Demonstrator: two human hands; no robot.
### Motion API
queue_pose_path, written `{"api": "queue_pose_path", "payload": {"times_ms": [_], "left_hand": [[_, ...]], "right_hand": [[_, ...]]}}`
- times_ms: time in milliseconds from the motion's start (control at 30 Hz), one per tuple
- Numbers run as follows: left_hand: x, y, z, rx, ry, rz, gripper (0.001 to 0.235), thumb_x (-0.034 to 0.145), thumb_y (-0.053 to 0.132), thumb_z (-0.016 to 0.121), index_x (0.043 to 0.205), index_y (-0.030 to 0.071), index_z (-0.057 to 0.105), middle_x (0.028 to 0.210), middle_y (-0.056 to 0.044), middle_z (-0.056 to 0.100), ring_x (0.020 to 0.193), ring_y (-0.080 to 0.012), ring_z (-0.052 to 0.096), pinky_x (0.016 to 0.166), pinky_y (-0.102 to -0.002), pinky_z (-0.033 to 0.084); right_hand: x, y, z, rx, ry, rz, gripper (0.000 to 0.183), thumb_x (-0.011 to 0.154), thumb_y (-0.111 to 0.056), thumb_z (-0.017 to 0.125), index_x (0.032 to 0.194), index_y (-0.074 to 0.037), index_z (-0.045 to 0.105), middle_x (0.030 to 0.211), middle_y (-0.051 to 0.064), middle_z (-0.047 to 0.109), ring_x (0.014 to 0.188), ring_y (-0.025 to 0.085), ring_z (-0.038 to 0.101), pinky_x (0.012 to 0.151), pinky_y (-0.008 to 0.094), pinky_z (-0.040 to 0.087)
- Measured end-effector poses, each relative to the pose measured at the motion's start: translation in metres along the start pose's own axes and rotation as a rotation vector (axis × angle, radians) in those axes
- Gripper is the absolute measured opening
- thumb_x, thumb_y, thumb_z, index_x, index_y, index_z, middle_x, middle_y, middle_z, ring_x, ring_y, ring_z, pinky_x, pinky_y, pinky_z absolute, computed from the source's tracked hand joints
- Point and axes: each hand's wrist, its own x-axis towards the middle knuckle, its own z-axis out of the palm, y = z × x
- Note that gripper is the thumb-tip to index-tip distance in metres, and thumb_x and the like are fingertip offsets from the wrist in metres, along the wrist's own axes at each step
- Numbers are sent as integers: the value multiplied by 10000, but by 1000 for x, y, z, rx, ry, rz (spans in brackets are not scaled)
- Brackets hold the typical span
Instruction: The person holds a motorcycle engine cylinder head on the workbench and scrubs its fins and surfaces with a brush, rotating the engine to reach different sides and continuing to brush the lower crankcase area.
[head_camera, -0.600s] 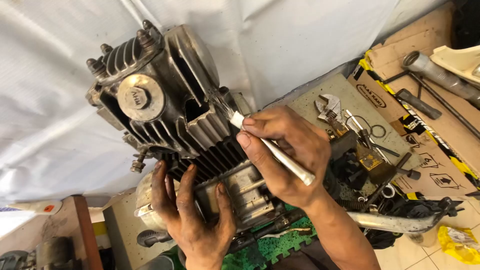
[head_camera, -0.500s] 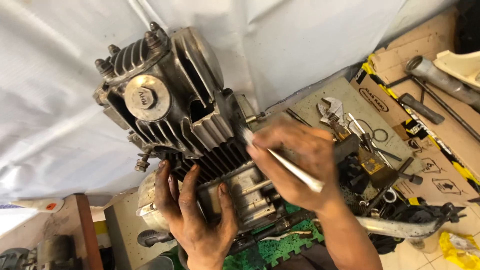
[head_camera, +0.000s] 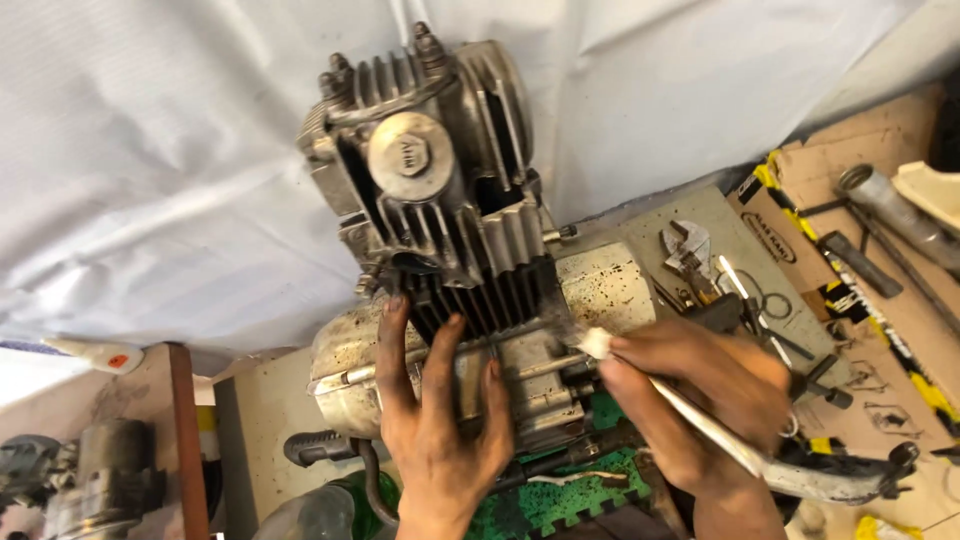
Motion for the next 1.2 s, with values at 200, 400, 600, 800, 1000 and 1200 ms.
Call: {"api": "queue_pose_path", "payload": {"times_ms": [200, 400, 600, 800, 1000, 1200], "left_hand": [[-107, 7, 18, 145, 154, -132, 477, 842, 200, 757, 1297, 160, 617, 1564, -151, 412, 1495, -421, 361, 1269, -645, 276], [-115, -13, 21, 40, 81, -20, 442, 876, 240, 767, 1291, 178, 631, 1467, -136, 518, 1384, -372, 472, 1231, -484, 351], [-84, -21, 7, 150, 87, -31, 333, 878, 287, 730, 1195, 189, 702, 1344, -81, 606, 1295, -277, 523, 1089, -423, 356], [-46, -9, -9, 192, 25, -23, 296, 864, 257, 723, 1150, 183, 713, 1329, -84, 625, 1290, -282, 550, 1085, -460, 335], [-42, -18, 2, 25, -35, 69, 385, 896, 223, 758, 1252, 98, 682, 1346, -154, 605, 1327, -293, 534, 1184, -490, 349], [-151, -46, -9, -103, -208, 171, 250, 831, 265, 836, 978, 102, 716, 1155, -78, 718, 1226, -316, 644, 1034, -515, 509]], "right_hand": [[49, 16, 2, 149, 157, -151, 298, 1023, -286, 633, 957, -15, 738, 802, 102, 759, 588, 59, 707, 617, 286, 629], [51, -3, 26, 92, 86, -99, 241, 1132, -262, 587, 1041, -64, 690, 957, 113, 750, 809, 175, 781, 648, 257, 687], [1, 23, 15, -77, 2, -67, 127, 1073, -212, 655, 1057, -92, 696, 929, 106, 771, 670, 169, 764, 565, 252, 630], [-4, 0, 4, -254, -226, -81, 252, 991, -292, 729, 1127, -91, 661, 968, 68, 744, 774, 191, 757, 630, 328, 617], [-82, 23, 9, 107, -464, -204, 530, 872, -373, 854, 1270, -117, 616, 1100, 78, 739, 566, 93, 601, 562, 269, 586], [-123, 43, -31, 261, -1462, 385, 470, 1017, -296, 622, 1478, -282, 535, 1250, 45, 669, 1168, 175, 686, 998, 362, 588]]}}
